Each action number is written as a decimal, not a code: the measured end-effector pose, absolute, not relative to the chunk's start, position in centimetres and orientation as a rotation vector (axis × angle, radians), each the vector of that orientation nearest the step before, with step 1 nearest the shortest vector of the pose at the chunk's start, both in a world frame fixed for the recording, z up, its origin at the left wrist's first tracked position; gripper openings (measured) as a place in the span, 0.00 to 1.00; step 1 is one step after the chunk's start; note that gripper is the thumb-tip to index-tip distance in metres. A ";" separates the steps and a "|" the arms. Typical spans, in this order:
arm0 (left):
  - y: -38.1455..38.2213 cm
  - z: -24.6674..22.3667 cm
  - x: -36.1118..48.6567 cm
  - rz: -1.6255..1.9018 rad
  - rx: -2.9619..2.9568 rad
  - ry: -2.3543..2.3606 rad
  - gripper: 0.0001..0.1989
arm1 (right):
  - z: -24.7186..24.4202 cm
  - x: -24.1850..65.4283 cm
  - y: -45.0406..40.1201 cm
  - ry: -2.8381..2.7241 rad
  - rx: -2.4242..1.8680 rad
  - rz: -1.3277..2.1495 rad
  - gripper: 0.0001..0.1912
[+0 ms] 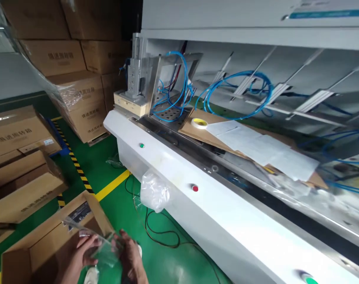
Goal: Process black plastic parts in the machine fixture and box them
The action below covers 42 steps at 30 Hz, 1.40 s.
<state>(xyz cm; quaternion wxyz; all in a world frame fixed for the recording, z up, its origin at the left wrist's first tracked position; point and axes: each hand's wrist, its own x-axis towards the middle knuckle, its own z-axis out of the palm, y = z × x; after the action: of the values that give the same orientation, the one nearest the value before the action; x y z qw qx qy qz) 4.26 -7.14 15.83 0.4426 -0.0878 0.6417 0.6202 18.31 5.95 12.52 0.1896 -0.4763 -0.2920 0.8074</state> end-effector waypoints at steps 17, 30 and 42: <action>11.3 25.4 14.0 1.920 0.311 1.568 0.23 | 32.9 23.1 31.3 -1.151 -0.896 1.726 0.36; 28.6 25.3 11.3 1.589 0.279 1.365 0.31 | 29.9 26.2 44.6 -1.091 -1.335 1.164 0.37; 33.7 23.4 9.7 1.240 0.382 1.327 0.25 | 24.3 22.5 41.3 -2.351 -1.345 -0.227 0.34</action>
<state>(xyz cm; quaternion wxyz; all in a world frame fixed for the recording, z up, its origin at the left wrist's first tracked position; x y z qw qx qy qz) 9.66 33.70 23.37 0.5994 0.1649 0.5723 0.5348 22.47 41.26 24.29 0.2102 -0.4839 -0.8456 -0.0818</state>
